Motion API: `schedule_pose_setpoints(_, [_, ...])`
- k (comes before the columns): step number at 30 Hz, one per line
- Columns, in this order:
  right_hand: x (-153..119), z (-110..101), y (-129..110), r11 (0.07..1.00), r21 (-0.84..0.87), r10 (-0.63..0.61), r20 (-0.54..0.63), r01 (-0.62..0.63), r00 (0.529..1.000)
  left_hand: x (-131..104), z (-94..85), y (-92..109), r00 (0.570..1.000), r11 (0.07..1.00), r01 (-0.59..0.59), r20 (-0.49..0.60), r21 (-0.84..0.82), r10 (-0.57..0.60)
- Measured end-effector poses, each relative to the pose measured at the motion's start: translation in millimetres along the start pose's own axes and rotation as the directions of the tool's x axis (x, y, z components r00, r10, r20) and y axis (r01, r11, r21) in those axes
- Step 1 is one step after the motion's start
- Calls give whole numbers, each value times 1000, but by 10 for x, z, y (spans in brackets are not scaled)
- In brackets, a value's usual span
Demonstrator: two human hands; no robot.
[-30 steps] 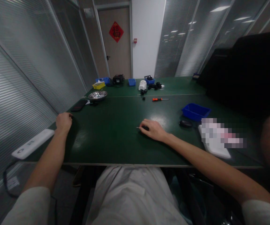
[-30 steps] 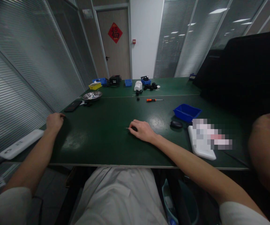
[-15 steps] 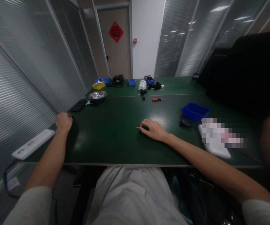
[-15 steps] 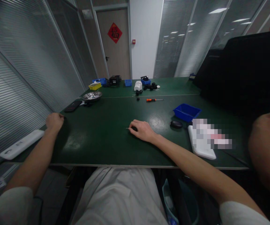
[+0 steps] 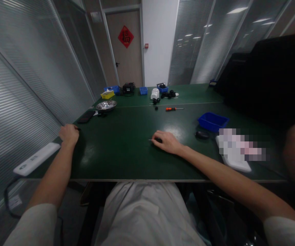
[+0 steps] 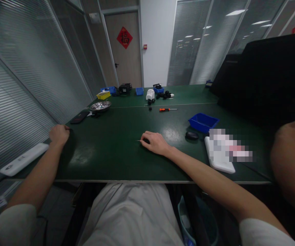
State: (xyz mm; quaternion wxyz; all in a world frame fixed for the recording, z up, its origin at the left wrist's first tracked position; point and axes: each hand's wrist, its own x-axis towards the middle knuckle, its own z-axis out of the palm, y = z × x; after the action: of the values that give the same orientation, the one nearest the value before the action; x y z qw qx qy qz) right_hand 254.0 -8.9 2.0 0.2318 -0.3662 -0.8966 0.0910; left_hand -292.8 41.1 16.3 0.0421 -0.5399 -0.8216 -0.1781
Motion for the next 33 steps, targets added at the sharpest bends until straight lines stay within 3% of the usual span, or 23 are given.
schedule_pose_setpoints(3, [-2,12,8,1000,-6,-4,-11,4,1000,-22,5,-29,994,994,103,-39,26,-102])
schedule_pose_setpoints(6, [-3,23,14,1000,-13,-9,-12,9,1000,-53,8,22,993,994,109,-57,24,-107])
schedule_pose_setpoints(9, [-2,25,11,1000,-19,-7,-14,6,1000,-148,21,297,999,998,-31,-44,-58,28])
schedule_pose_setpoints(12, [-2,18,5,1000,-17,-4,-7,4,1000,-400,68,841,955,925,-280,28,-257,296])
schedule_pose_setpoints(13, [-2,15,4,1000,-15,-4,-3,4,1000,-525,93,1061,913,868,-362,58,-339,404])
schedule_pose_setpoints(15, [-2,11,1,1000,-14,0,2,0,1000,-822,157,1510,782,705,-490,98,-513,615])
schedule_pose_setpoints(18, [1,12,-2,1000,-23,12,-2,-12,1000,-1278,260,2083,571,479,-548,111,-686,813])
schedule_pose_setpoints(19, [3,14,-5,999,-28,18,-6,-18,1000,-1404,291,2222,520,424,-552,100,-718,848])
schedule_pose_setpoints(21, [7,13,-11,999,-40,30,-13,-31,999,-1590,340,2404,468,355,-563,67,-746,881])
schedule_pose_setpoints(25, [8,-8,-28,997,-51,50,-2,-50,999,-1709,380,2455,468,320,-572,20,-756,884])
schedule_pose_setpoints(33, [1,-16,-38,995,-74,72,6,-71,997,-1681,355,2399,484,361,-574,51,-735,874])
